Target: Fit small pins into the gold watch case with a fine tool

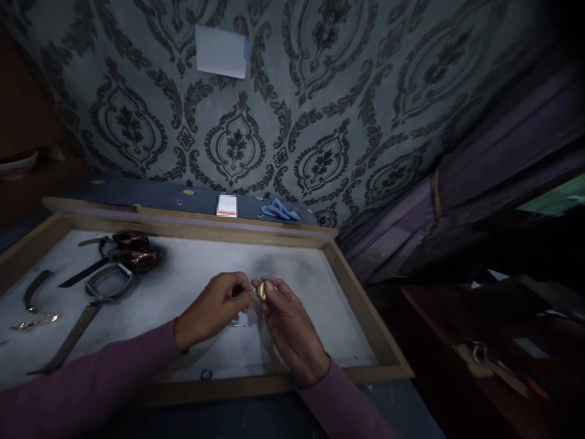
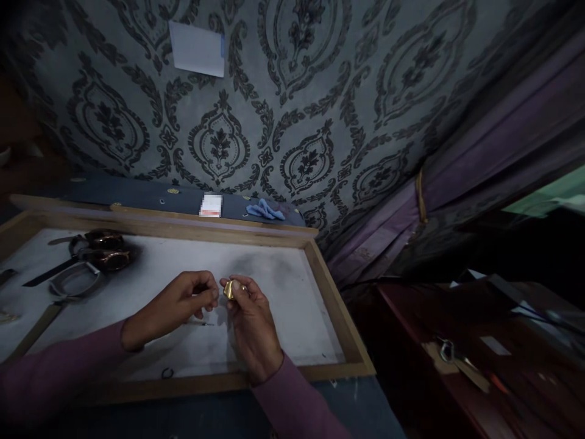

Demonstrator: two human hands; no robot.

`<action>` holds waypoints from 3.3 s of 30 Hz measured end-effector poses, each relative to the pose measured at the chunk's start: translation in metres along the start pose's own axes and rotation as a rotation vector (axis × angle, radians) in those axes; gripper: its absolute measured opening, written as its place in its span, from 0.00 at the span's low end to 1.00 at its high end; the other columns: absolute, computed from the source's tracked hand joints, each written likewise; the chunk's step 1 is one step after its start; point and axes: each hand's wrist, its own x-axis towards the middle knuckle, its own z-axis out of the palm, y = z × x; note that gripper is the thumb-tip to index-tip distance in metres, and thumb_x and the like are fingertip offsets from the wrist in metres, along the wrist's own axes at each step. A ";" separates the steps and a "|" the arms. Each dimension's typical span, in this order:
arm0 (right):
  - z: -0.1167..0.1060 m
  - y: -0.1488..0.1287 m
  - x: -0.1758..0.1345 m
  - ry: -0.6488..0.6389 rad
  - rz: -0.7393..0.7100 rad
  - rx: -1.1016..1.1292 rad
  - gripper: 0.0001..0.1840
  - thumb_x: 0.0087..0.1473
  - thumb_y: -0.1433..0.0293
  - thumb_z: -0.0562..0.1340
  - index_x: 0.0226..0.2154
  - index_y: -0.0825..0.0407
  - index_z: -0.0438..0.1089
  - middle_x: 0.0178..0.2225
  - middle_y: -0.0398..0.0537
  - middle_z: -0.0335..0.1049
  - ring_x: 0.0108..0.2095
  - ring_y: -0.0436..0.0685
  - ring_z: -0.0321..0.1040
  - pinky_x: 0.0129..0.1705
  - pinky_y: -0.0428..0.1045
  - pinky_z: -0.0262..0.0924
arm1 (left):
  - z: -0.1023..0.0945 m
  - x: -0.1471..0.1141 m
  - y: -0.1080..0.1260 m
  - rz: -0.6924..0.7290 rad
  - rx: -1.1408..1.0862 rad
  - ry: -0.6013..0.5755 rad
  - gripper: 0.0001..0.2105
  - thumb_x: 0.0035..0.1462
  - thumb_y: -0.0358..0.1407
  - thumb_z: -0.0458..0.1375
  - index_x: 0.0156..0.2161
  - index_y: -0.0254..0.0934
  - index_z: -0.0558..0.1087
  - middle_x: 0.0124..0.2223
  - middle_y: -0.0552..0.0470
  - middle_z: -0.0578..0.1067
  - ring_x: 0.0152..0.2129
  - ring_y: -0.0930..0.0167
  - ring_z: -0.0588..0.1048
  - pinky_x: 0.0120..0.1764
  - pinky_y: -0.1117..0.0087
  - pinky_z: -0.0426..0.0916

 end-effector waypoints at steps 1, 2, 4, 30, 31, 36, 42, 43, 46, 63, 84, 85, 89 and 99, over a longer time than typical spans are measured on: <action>0.001 0.000 -0.001 -0.001 -0.002 -0.004 0.16 0.37 0.67 0.76 0.29 0.53 0.74 0.32 0.46 0.77 0.30 0.49 0.68 0.31 0.42 0.61 | 0.000 0.000 0.000 0.008 0.007 0.000 0.06 0.52 0.36 0.53 0.28 0.35 0.67 0.25 0.55 0.69 0.22 0.74 0.68 0.25 0.75 0.64; 0.002 0.000 -0.001 -0.005 -0.007 -0.009 0.15 0.37 0.67 0.76 0.29 0.53 0.74 0.31 0.46 0.76 0.31 0.49 0.69 0.32 0.42 0.62 | -0.001 0.000 0.001 0.013 0.016 -0.001 0.06 0.52 0.36 0.53 0.28 0.35 0.67 0.25 0.54 0.70 0.22 0.74 0.68 0.25 0.75 0.64; 0.004 -0.001 -0.003 -0.006 -0.010 -0.022 0.15 0.37 0.68 0.76 0.28 0.53 0.74 0.29 0.44 0.74 0.30 0.48 0.68 0.34 0.43 0.64 | -0.002 -0.001 0.003 0.007 0.033 -0.002 0.07 0.52 0.36 0.52 0.29 0.35 0.67 0.25 0.54 0.70 0.22 0.74 0.68 0.25 0.75 0.63; 0.001 0.001 -0.002 0.021 0.006 -0.148 0.16 0.32 0.65 0.76 0.23 0.55 0.73 0.21 0.40 0.69 0.21 0.46 0.59 0.20 0.41 0.52 | -0.006 -0.003 0.007 0.034 0.183 -0.037 0.08 0.51 0.37 0.51 0.25 0.36 0.65 0.22 0.56 0.68 0.18 0.75 0.64 0.21 0.76 0.54; 0.002 0.001 -0.002 0.020 0.004 -0.151 0.16 0.32 0.65 0.76 0.23 0.54 0.73 0.21 0.40 0.68 0.21 0.46 0.59 0.20 0.42 0.52 | -0.006 -0.003 0.007 0.032 0.184 -0.038 0.08 0.51 0.37 0.51 0.25 0.36 0.65 0.22 0.56 0.68 0.18 0.75 0.63 0.21 0.76 0.54; 0.002 0.000 -0.003 0.017 -0.019 -0.180 0.15 0.34 0.65 0.76 0.23 0.54 0.73 0.20 0.39 0.67 0.20 0.46 0.58 0.20 0.42 0.52 | -0.006 -0.002 0.007 0.029 0.197 -0.040 0.08 0.51 0.37 0.51 0.25 0.36 0.65 0.22 0.55 0.68 0.19 0.75 0.63 0.21 0.76 0.54; 0.004 0.000 -0.006 0.028 -0.044 -0.210 0.15 0.34 0.65 0.76 0.22 0.54 0.72 0.20 0.39 0.67 0.21 0.46 0.58 0.22 0.42 0.52 | -0.006 -0.003 0.008 0.054 0.250 -0.020 0.08 0.51 0.37 0.50 0.26 0.36 0.66 0.23 0.54 0.68 0.21 0.73 0.65 0.23 0.75 0.56; 0.005 0.000 -0.007 0.031 -0.045 -0.214 0.15 0.35 0.65 0.75 0.22 0.54 0.72 0.20 0.39 0.67 0.21 0.47 0.58 0.22 0.42 0.52 | -0.006 -0.003 0.008 0.061 0.256 -0.018 0.08 0.51 0.38 0.50 0.26 0.36 0.66 0.23 0.54 0.68 0.21 0.73 0.65 0.23 0.75 0.56; 0.006 -0.001 -0.008 0.035 -0.044 -0.221 0.14 0.35 0.65 0.75 0.22 0.54 0.72 0.20 0.39 0.67 0.21 0.47 0.59 0.22 0.43 0.52 | -0.006 -0.004 0.008 0.070 0.275 -0.013 0.09 0.52 0.38 0.50 0.25 0.36 0.65 0.22 0.55 0.67 0.21 0.73 0.64 0.23 0.75 0.55; 0.005 0.002 -0.010 -0.014 -0.218 -0.333 0.10 0.38 0.66 0.74 0.22 0.53 0.74 0.22 0.42 0.72 0.23 0.49 0.64 0.25 0.44 0.60 | -0.007 -0.010 0.010 0.182 0.539 0.073 0.10 0.56 0.34 0.51 0.25 0.35 0.68 0.21 0.57 0.66 0.20 0.74 0.63 0.26 0.73 0.52; 0.004 0.005 -0.009 -0.059 -0.220 -0.419 0.09 0.41 0.66 0.72 0.23 0.54 0.75 0.21 0.43 0.74 0.23 0.50 0.68 0.29 0.46 0.65 | -0.003 -0.016 0.010 0.378 0.880 0.123 0.10 0.54 0.26 0.50 0.24 0.34 0.67 0.23 0.55 0.69 0.20 0.74 0.65 0.27 0.71 0.50; 0.004 0.005 -0.009 -0.060 -0.224 -0.418 0.09 0.41 0.66 0.72 0.23 0.54 0.75 0.21 0.43 0.74 0.23 0.50 0.68 0.29 0.46 0.65 | -0.002 -0.016 0.010 0.364 0.880 0.125 0.10 0.54 0.26 0.50 0.23 0.34 0.67 0.22 0.55 0.69 0.19 0.74 0.64 0.26 0.71 0.50; 0.005 0.005 -0.008 -0.059 -0.230 -0.406 0.09 0.40 0.66 0.72 0.22 0.54 0.75 0.20 0.43 0.73 0.23 0.50 0.68 0.27 0.46 0.65 | -0.001 -0.015 0.013 0.298 0.863 0.134 0.10 0.53 0.28 0.52 0.22 0.34 0.68 0.21 0.55 0.69 0.18 0.75 0.64 0.26 0.72 0.48; 0.005 0.005 -0.008 -0.068 -0.202 -0.408 0.09 0.39 0.67 0.72 0.22 0.54 0.74 0.19 0.41 0.72 0.20 0.48 0.65 0.25 0.44 0.64 | -0.003 -0.013 0.021 0.164 0.771 0.110 0.11 0.54 0.30 0.53 0.22 0.35 0.71 0.20 0.56 0.69 0.19 0.75 0.66 0.26 0.73 0.51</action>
